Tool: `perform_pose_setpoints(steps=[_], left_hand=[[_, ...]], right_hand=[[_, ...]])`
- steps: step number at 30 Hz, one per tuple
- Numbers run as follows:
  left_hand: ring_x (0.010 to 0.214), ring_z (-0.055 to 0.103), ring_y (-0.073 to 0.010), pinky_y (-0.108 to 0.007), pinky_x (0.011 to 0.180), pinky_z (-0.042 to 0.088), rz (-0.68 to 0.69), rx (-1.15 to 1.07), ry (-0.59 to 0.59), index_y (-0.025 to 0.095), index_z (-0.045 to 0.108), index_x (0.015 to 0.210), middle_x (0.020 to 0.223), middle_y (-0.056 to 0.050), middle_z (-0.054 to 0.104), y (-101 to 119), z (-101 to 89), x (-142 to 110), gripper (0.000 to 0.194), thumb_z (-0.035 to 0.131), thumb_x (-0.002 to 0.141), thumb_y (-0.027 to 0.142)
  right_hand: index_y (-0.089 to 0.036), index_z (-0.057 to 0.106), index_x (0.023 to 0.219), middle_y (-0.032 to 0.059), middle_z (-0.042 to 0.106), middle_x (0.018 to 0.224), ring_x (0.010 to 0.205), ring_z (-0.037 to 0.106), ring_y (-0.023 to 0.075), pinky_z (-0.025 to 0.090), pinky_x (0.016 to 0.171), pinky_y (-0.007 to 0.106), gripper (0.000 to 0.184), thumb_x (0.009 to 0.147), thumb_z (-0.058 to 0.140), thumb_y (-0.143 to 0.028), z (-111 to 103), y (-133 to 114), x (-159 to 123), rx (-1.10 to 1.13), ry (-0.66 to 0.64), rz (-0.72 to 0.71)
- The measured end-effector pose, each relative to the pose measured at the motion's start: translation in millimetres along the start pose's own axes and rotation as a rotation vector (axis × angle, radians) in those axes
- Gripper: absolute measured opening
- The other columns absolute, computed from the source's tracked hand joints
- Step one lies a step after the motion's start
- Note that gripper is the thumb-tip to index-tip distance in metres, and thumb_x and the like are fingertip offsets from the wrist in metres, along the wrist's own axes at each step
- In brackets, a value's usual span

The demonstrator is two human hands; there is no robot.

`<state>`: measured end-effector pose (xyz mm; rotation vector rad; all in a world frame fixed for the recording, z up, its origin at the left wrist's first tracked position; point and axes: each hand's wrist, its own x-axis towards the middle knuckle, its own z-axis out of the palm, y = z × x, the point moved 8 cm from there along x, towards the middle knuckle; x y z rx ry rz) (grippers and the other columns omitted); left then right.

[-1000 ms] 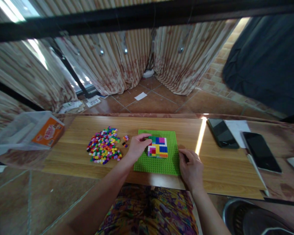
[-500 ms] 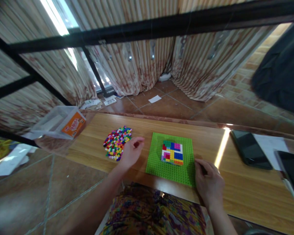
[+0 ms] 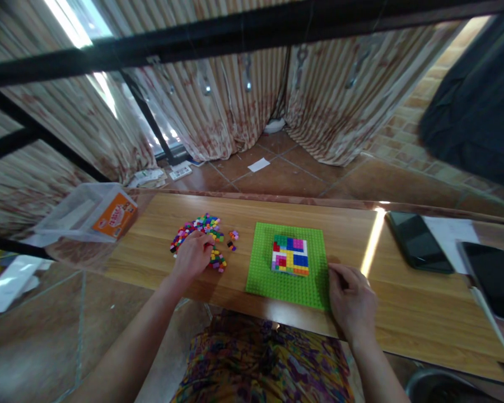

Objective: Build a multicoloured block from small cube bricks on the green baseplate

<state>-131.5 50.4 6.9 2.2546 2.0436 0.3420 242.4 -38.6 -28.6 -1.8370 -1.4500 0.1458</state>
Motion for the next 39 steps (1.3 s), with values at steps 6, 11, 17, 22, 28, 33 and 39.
perform_pose_setpoints(steps=[6,11,17,22,28,33,39], left_hand=[[0.086,0.059,-0.0226,-0.033,0.080,0.046,0.086,-0.014,-0.028,0.019,0.067,0.077,0.085,-0.008,0.064,8,0.3,1,0.022,0.049,0.087,0.013],[0.090,0.060,-0.0231,-0.035,0.085,0.047,0.143,0.025,-0.035,0.019,0.067,0.076,0.087,-0.009,0.065,21,5.0,5,0.027,0.045,0.091,0.015],[0.090,0.060,-0.0224,-0.035,0.085,0.047,0.123,0.048,-0.015,0.018,0.068,0.082,0.090,-0.009,0.065,25,6.6,3,0.024,0.046,0.091,0.018],[0.091,0.060,-0.0232,-0.034,0.085,0.047,0.108,0.021,-0.015,0.019,0.067,0.082,0.092,-0.008,0.065,25,9.4,3,0.013,0.054,0.086,0.017],[0.086,0.063,-0.0223,-0.033,0.078,0.048,0.125,-0.079,0.015,0.019,0.066,0.087,0.092,-0.008,0.068,40,-1.8,3,0.014,0.053,0.088,0.018],[0.070,0.064,-0.0165,-0.026,0.067,0.046,0.196,-0.332,-0.042,0.020,0.066,0.086,0.078,-0.003,0.070,87,-2.0,4,0.014,0.053,0.088,0.017],[0.068,0.064,-0.0170,-0.026,0.065,0.045,0.221,-0.396,-0.098,0.020,0.069,0.082,0.075,-0.003,0.071,135,11.7,18,0.015,0.055,0.084,0.014]], right_hand=[[-0.021,0.071,0.088,0.0076,0.071,0.093,0.085,0.066,0.0242,0.052,0.077,0.038,0.026,0.086,0.053,-0.040,-1,-2,0,0.001,0.001,-0.006],[-0.021,0.071,0.088,0.0078,0.071,0.091,0.083,0.066,0.0242,0.052,0.076,0.038,0.026,0.086,0.053,-0.039,0,-3,1,-0.011,-0.001,-0.008],[-0.021,0.071,0.088,0.0074,0.071,0.091,0.083,0.066,0.0238,0.052,0.075,0.037,0.025,0.086,0.053,-0.039,-1,-2,0,-0.008,0.008,-0.013],[-0.021,0.072,0.087,0.0072,0.071,0.091,0.083,0.066,0.0231,0.052,0.075,0.036,0.024,0.086,0.054,-0.037,-1,-3,1,-0.005,0.010,-0.013],[-0.021,0.072,0.088,0.0071,0.072,0.090,0.084,0.067,0.0229,0.052,0.077,0.036,0.024,0.087,0.055,-0.037,0,-4,2,0.017,0.014,-0.020],[-0.020,0.072,0.088,0.0080,0.072,0.091,0.084,0.067,0.0228,0.052,0.077,0.036,0.025,0.088,0.054,-0.036,0,-5,2,0.024,0.017,-0.029],[-0.020,0.072,0.088,0.0075,0.072,0.090,0.083,0.066,0.0221,0.053,0.076,0.036,0.024,0.088,0.054,-0.036,0,-5,3,0.027,0.011,-0.008]])
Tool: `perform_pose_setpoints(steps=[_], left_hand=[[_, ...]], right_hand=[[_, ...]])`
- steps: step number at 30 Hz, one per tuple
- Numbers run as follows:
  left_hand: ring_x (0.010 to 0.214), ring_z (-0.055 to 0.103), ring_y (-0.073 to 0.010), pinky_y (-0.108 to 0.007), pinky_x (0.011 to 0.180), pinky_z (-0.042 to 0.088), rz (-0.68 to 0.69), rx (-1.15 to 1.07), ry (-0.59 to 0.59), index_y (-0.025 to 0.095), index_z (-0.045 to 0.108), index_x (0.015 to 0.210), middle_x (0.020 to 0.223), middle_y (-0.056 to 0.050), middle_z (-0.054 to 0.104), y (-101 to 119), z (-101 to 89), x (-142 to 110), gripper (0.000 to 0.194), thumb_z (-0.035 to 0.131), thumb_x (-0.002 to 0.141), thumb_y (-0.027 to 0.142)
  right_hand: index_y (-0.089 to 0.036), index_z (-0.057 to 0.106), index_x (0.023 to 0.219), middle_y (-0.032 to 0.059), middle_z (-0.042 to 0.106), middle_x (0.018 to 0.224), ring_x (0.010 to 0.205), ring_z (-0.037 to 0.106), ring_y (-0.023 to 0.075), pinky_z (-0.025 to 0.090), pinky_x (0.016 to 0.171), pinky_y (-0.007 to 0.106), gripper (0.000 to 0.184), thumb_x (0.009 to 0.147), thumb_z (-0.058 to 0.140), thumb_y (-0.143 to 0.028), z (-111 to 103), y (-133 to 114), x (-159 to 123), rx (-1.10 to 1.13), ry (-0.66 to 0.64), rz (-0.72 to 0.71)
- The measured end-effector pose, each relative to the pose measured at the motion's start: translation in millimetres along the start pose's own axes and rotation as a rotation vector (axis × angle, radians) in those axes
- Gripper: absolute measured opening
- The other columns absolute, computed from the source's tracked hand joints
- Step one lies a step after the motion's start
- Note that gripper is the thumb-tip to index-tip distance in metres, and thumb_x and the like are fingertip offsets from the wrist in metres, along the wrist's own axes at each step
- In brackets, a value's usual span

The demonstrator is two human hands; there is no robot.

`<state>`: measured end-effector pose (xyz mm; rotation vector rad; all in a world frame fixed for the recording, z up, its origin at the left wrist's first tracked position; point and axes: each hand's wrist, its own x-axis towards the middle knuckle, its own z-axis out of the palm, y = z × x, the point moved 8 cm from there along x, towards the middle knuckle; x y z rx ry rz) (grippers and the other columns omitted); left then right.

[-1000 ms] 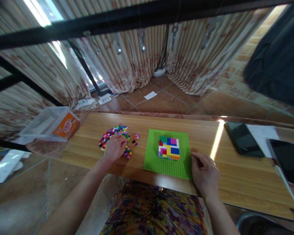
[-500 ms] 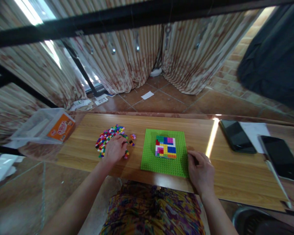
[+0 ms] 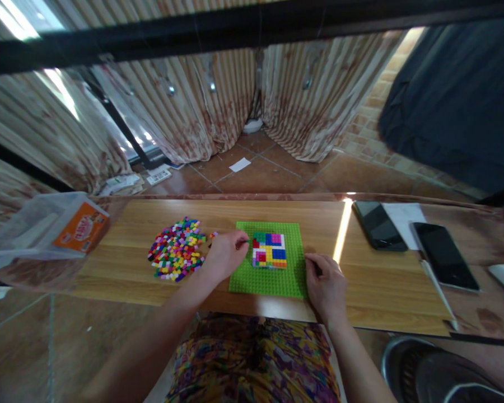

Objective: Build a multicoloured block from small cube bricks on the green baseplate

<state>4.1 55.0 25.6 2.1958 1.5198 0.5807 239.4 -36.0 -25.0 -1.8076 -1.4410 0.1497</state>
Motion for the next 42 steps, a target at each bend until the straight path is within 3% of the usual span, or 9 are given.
perform_pose_setpoints(steps=[11,19,25,30,34,42], left_hand=[[0.077,0.067,-0.0175,-0.028,0.074,0.048,-0.054,-0.034,-0.082,0.019,0.071,0.088,0.085,-0.003,0.074,5,7.4,10,0.012,0.060,0.085,0.022],[0.074,0.067,-0.0166,-0.028,0.073,0.049,-0.080,-0.120,-0.038,0.018,0.068,0.086,0.081,-0.003,0.074,0,13.0,15,0.005,0.064,0.083,0.019],[0.078,0.069,-0.0169,-0.028,0.075,0.053,-0.123,-0.305,-0.003,0.017,0.068,0.087,0.084,-0.004,0.074,-9,16.7,10,0.008,0.067,0.079,0.015],[0.075,0.069,-0.0154,-0.026,0.072,0.053,-0.138,-0.423,0.024,0.017,0.069,0.087,0.081,-0.003,0.074,-19,17.5,10,0.010,0.060,0.082,0.015],[0.071,0.068,-0.0153,-0.025,0.067,0.051,-0.164,-0.431,0.020,0.017,0.070,0.085,0.075,-0.002,0.073,-23,22.7,15,0.020,0.052,0.089,0.023],[0.075,0.067,-0.0162,-0.026,0.071,0.050,-0.182,-0.402,0.023,0.015,0.073,0.089,0.083,-0.006,0.075,-13,23.4,16,0.018,0.058,0.087,0.025]], right_hand=[[-0.019,0.072,0.087,0.0078,0.072,0.090,0.083,0.066,0.0217,0.052,0.076,0.035,0.022,0.088,0.055,-0.034,0,0,1,0.030,0.011,-0.002],[-0.019,0.072,0.088,0.0078,0.072,0.092,0.084,0.066,0.0213,0.052,0.077,0.035,0.022,0.089,0.055,-0.032,-1,-2,0,0.024,0.014,-0.004],[-0.019,0.072,0.087,0.0078,0.072,0.091,0.084,0.066,0.0215,0.052,0.077,0.035,0.022,0.089,0.054,-0.033,-2,-4,1,0.031,0.016,-0.015],[-0.020,0.072,0.088,0.0078,0.072,0.092,0.084,0.066,0.0217,0.052,0.077,0.036,0.023,0.089,0.053,-0.033,-2,-4,1,0.033,0.015,-0.015],[-0.020,0.072,0.088,0.0077,0.072,0.090,0.082,0.066,0.0216,0.052,0.075,0.036,0.023,0.089,0.053,-0.034,-2,-4,1,0.017,0.011,-0.020],[-0.020,0.072,0.087,0.0078,0.072,0.090,0.083,0.066,0.0216,0.052,0.076,0.036,0.023,0.088,0.054,-0.033,-2,-4,1,0.025,0.012,-0.009]])
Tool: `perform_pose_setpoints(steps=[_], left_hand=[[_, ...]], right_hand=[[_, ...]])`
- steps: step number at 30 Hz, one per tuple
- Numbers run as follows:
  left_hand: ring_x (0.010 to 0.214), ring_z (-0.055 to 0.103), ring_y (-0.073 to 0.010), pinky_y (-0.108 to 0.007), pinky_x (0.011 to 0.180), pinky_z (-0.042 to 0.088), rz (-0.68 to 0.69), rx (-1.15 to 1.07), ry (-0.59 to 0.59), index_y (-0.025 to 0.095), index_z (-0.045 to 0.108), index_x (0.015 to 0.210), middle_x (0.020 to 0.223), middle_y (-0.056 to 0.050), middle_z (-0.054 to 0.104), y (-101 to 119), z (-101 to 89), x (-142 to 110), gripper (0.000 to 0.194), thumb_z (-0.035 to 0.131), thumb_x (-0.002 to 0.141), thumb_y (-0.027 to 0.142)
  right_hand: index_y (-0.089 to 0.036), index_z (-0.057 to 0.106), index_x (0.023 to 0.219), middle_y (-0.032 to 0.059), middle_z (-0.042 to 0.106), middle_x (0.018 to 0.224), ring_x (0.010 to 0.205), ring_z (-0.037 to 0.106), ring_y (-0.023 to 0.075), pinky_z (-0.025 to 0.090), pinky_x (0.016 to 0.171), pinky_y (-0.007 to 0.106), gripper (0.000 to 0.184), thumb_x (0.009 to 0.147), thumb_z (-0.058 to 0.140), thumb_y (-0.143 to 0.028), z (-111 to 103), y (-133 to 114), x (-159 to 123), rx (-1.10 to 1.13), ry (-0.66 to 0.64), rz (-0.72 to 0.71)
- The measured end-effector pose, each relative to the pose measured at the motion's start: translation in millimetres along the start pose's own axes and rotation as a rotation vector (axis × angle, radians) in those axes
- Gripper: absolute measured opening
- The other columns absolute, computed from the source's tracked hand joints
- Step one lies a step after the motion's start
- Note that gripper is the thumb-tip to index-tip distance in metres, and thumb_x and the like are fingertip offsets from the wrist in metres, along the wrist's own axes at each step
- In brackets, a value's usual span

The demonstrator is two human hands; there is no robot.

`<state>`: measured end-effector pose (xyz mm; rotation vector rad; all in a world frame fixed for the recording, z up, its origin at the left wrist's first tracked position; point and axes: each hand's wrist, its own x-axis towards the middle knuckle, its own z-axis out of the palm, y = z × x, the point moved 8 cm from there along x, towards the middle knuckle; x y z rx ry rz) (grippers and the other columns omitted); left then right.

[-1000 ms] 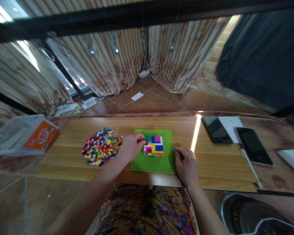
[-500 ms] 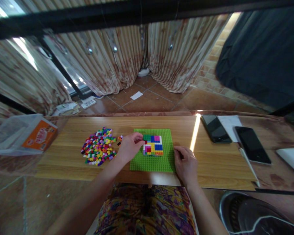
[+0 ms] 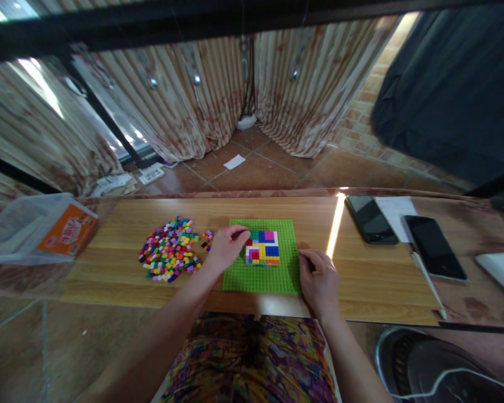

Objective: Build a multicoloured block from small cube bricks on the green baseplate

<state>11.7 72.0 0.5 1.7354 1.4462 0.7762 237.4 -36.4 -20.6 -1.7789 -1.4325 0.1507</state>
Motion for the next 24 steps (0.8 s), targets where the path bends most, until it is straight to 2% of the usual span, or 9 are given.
perform_pose_setpoints(steps=[12,15,20,24], left_hand=[[0.078,0.067,-0.0163,-0.027,0.073,0.051,-0.030,-0.079,0.054,0.015,0.073,0.089,0.086,-0.006,0.075,-7,6.0,-2,0.016,0.060,0.084,0.023],[0.076,0.067,-0.0159,-0.026,0.071,0.051,-0.033,-0.115,0.063,0.015,0.072,0.089,0.083,-0.005,0.074,-10,1.0,-5,0.019,0.056,0.087,0.027],[0.063,0.062,-0.0124,-0.022,0.060,0.048,-0.014,-0.222,0.121,0.015,0.068,0.087,0.068,-0.001,0.065,-20,-34.0,-24,0.031,0.045,0.093,0.035],[0.068,0.062,-0.0121,-0.022,0.062,0.050,-0.036,-0.281,0.165,0.016,0.068,0.100,0.082,-0.002,0.068,-42,-71.9,-63,0.029,0.051,0.089,0.038]], right_hand=[[-0.020,0.072,0.088,0.0080,0.072,0.091,0.084,0.066,0.0222,0.052,0.078,0.037,0.025,0.088,0.054,-0.037,1,4,0,0.011,-0.010,0.008],[-0.020,0.072,0.088,0.0083,0.072,0.091,0.083,0.066,0.0224,0.052,0.077,0.037,0.027,0.088,0.054,-0.040,2,6,-1,0.020,-0.012,0.005],[-0.019,0.072,0.089,0.0088,0.072,0.092,0.084,0.066,0.0231,0.052,0.078,0.038,0.030,0.087,0.055,-0.043,4,11,-1,0.031,-0.028,0.030],[-0.019,0.073,0.088,0.0090,0.073,0.092,0.083,0.067,0.0237,0.052,0.077,0.038,0.031,0.084,0.058,-0.045,4,20,-1,0.060,-0.036,0.090]])
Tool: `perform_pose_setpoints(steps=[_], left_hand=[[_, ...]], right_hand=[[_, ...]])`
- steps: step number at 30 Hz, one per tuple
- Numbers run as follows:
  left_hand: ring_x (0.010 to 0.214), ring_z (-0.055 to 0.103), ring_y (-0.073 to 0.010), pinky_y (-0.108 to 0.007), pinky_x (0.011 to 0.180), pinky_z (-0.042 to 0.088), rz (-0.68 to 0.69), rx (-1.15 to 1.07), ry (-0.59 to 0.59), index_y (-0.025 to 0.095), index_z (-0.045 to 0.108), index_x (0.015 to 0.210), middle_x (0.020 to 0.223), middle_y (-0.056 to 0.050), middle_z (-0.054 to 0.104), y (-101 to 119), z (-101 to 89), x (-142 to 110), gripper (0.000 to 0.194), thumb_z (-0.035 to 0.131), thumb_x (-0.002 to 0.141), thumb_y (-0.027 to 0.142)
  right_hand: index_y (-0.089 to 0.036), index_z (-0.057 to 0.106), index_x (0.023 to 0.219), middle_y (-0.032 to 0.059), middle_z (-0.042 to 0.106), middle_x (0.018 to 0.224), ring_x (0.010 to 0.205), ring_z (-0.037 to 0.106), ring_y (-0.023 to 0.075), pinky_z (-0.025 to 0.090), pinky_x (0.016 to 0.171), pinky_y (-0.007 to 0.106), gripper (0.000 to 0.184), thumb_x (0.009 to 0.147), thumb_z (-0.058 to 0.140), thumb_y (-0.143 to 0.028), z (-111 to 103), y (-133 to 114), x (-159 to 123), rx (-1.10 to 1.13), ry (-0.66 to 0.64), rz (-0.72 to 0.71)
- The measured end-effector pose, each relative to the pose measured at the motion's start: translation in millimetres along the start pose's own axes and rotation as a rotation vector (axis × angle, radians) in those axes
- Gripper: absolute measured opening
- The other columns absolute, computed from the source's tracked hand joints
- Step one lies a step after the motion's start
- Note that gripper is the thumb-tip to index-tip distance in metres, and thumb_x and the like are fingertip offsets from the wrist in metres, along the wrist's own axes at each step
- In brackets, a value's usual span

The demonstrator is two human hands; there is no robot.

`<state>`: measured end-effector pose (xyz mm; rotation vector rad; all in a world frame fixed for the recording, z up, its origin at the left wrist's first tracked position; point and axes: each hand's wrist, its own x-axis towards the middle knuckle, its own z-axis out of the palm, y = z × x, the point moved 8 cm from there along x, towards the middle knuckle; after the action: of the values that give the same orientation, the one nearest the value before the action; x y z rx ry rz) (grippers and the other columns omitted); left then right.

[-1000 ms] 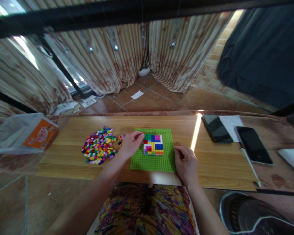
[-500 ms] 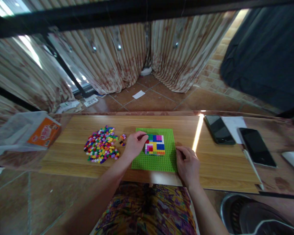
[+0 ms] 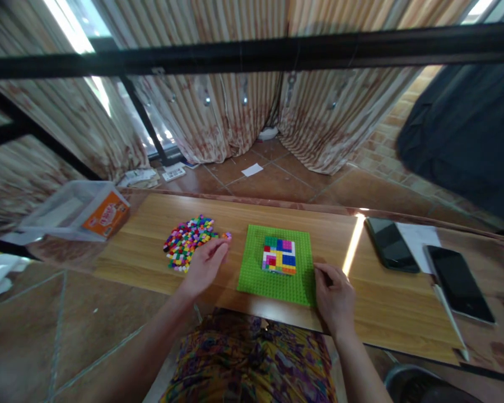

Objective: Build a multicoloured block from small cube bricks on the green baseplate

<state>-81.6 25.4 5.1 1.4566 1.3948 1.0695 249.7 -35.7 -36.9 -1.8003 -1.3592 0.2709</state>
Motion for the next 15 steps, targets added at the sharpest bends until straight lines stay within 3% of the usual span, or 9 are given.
perform_pose_setpoints(steps=[4,6,8,11,13,15], left_hand=[[0.081,0.067,-0.0161,-0.027,0.076,0.053,-0.053,0.080,0.054,0.017,0.068,0.101,0.089,-0.005,0.072,-23,-40.2,-45,0.026,0.054,0.088,0.034],[0.085,0.067,-0.0177,-0.030,0.079,0.053,-0.057,0.175,0.095,0.019,0.069,0.101,0.094,-0.005,0.073,-34,-54.5,-63,0.023,0.056,0.087,0.032],[0.082,0.066,-0.0177,-0.030,0.076,0.053,-0.057,0.265,0.125,0.020,0.068,0.103,0.092,-0.004,0.072,-42,-63.7,-75,0.022,0.058,0.086,0.031],[0.078,0.065,-0.0170,-0.030,0.074,0.053,-0.042,0.355,0.170,0.021,0.067,0.103,0.087,-0.003,0.070,-49,-73.1,-80,0.021,0.057,0.085,0.025],[0.078,0.065,-0.0169,-0.030,0.073,0.053,-0.033,0.400,0.221,0.020,0.065,0.102,0.087,-0.003,0.068,-50,-80.2,-79,0.019,0.056,0.084,0.022],[0.078,0.064,-0.0170,-0.030,0.073,0.053,-0.043,0.451,0.278,0.019,0.064,0.101,0.087,-0.003,0.067,-50,-88.6,-78,0.019,0.057,0.083,0.020]], right_hand=[[-0.018,0.073,0.087,0.0091,0.073,0.086,0.075,0.067,0.0237,0.051,0.069,0.036,0.029,0.082,0.062,-0.044,-14,-5,-3,0.003,0.089,0.075],[-0.019,0.073,0.088,0.0089,0.073,0.085,0.072,0.065,0.0226,0.051,0.066,0.035,0.028,0.083,0.060,-0.044,-18,-29,-6,-0.010,0.119,0.015],[-0.020,0.072,0.089,0.0088,0.072,0.090,0.078,0.066,0.0228,0.052,0.071,0.036,0.026,0.086,0.058,-0.042,-14,-70,-13,0.003,0.110,-0.139],[-0.024,0.071,0.093,0.0070,0.072,0.095,0.087,0.067,0.0220,0.053,0.077,0.035,0.021,0.089,0.057,-0.039,18,-127,-31,0.090,-0.049,-0.282],[-0.026,0.070,0.097,0.0055,0.071,0.097,0.089,0.067,0.0206,0.054,0.080,0.034,0.020,0.090,0.055,-0.036,57,-157,-48,0.149,-0.274,-0.367],[-0.025,0.068,0.103,0.0066,0.070,0.099,0.087,0.066,0.0205,0.054,0.078,0.035,0.022,0.091,0.052,-0.034,92,-171,-63,0.147,-0.405,-0.378]])
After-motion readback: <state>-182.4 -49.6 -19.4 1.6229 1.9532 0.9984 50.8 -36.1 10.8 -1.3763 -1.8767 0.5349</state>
